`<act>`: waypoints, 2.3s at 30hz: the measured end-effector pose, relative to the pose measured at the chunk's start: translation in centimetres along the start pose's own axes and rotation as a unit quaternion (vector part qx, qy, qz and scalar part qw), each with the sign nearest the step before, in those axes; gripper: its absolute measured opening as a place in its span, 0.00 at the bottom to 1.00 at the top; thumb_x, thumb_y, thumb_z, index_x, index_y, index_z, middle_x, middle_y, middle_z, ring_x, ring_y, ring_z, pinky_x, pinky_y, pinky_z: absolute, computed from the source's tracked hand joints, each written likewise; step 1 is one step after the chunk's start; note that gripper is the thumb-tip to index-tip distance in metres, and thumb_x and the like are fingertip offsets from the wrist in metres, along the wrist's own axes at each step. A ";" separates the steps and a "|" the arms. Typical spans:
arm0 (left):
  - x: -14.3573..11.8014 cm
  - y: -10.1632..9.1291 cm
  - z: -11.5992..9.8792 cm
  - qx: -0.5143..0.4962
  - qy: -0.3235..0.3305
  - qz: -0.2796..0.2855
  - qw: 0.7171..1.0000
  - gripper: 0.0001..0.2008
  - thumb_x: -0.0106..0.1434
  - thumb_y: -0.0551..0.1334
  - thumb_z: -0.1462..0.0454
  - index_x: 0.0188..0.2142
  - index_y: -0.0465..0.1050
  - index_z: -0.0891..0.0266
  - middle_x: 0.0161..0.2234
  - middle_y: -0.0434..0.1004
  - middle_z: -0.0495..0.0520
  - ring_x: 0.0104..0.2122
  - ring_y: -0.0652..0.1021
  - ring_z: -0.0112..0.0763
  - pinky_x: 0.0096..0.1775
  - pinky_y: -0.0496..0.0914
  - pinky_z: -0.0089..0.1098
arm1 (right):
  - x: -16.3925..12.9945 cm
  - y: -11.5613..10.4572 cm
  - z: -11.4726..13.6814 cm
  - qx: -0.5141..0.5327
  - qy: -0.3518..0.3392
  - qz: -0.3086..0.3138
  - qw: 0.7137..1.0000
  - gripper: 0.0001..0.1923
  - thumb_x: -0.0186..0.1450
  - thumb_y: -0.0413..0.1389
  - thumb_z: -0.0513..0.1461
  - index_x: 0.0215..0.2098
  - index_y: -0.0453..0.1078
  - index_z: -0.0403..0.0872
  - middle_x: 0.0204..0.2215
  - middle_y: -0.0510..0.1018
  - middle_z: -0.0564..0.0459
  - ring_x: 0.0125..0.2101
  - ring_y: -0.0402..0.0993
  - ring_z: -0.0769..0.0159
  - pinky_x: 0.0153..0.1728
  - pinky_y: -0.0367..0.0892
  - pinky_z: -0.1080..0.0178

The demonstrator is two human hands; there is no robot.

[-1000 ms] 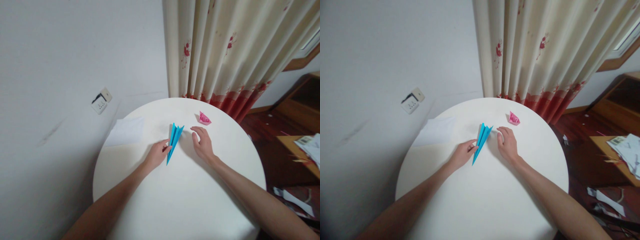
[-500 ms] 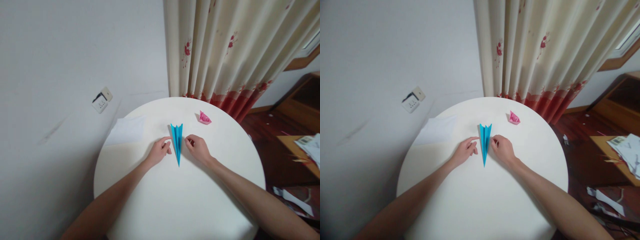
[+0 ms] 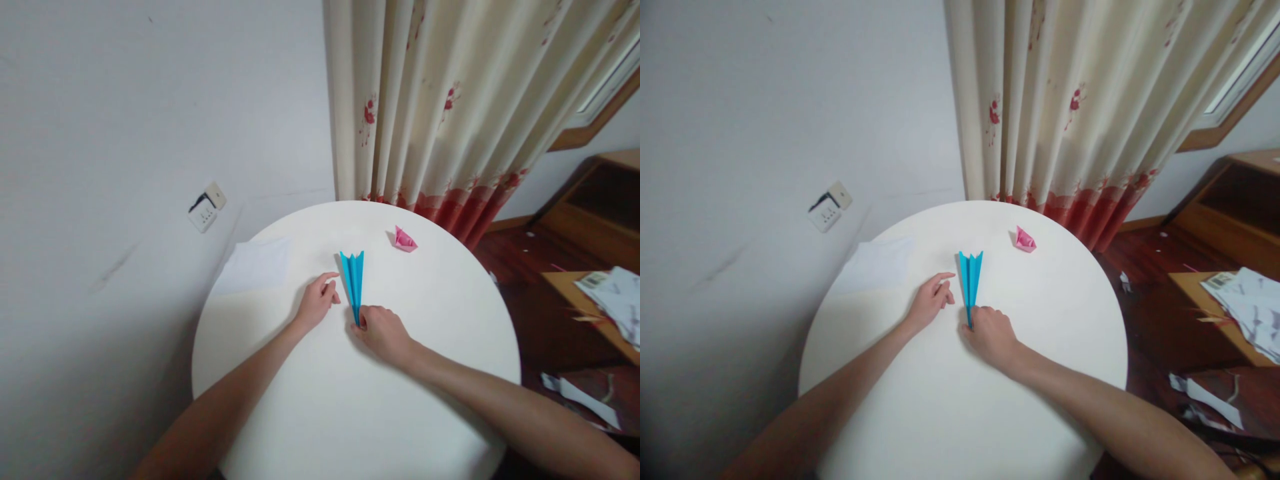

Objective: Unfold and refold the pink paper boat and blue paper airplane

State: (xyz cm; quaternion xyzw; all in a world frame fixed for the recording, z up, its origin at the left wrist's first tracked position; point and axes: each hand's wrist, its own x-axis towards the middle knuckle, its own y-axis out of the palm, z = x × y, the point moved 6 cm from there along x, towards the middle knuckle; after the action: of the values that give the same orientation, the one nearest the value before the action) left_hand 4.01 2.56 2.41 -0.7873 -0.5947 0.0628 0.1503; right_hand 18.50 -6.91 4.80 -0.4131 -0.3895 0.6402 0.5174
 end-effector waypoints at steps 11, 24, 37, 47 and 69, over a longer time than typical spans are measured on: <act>0.0 -0.4 0.3 -0.010 0.002 -0.019 1.000 0.23 0.67 0.55 0.52 0.53 0.71 0.66 0.21 0.74 0.47 0.17 0.66 0.25 0.22 0.61 0.25 | -1.9 0.5 -2.4 -0.052 0.048 -0.040 0.997 0.09 0.70 0.48 0.35 0.41 0.71 0.45 0.39 0.80 0.46 0.35 0.79 0.56 0.31 0.63 0.62; 0.0 -0.3 0.4 -0.017 0.018 -0.021 0.999 0.23 0.67 0.55 0.52 0.52 0.71 0.66 0.21 0.74 0.47 0.17 0.66 0.24 0.22 0.61 0.25 | -3.1 0.0 -4.7 -0.074 0.096 -0.039 0.992 0.14 0.71 0.44 0.32 0.42 0.72 0.42 0.38 0.80 0.43 0.34 0.79 0.56 0.29 0.61 0.62; 0.1 -0.3 0.2 -0.002 0.012 -0.018 1.000 0.23 0.67 0.54 0.52 0.53 0.70 0.67 0.20 0.73 0.47 0.18 0.66 0.26 0.22 0.61 0.26 | -3.9 -0.3 -6.5 0.032 0.031 -0.102 0.994 0.10 0.64 0.50 0.28 0.30 0.71 0.45 0.32 0.79 0.49 0.30 0.73 0.65 0.31 0.56 0.65; 0.3 -0.2 0.2 0.016 0.009 -0.017 1.000 0.24 0.67 0.54 0.52 0.54 0.69 0.67 0.21 0.73 0.47 0.19 0.66 0.27 0.23 0.60 0.27 | -3.3 -6.8 -12.1 0.063 0.063 -0.249 0.964 0.09 0.62 0.52 0.30 0.27 0.72 0.45 0.26 0.77 0.51 0.27 0.70 0.65 0.31 0.58 0.65; 0.5 -0.2 0.4 0.035 -0.010 -0.005 0.999 0.25 0.66 0.55 0.51 0.54 0.69 0.66 0.22 0.73 0.47 0.19 0.65 0.27 0.23 0.60 0.27 | 9.0 -8.2 -24.9 0.011 0.229 -0.205 0.952 0.12 0.63 0.52 0.32 0.36 0.78 0.39 0.37 0.82 0.36 0.39 0.78 0.55 0.38 0.64 0.63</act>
State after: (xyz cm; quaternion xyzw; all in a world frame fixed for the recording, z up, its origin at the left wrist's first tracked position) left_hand 3.87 3.19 2.11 -0.7779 -0.5975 0.0911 0.1721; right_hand 43.34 5.05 2.40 -0.4541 -0.3295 0.4132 0.7173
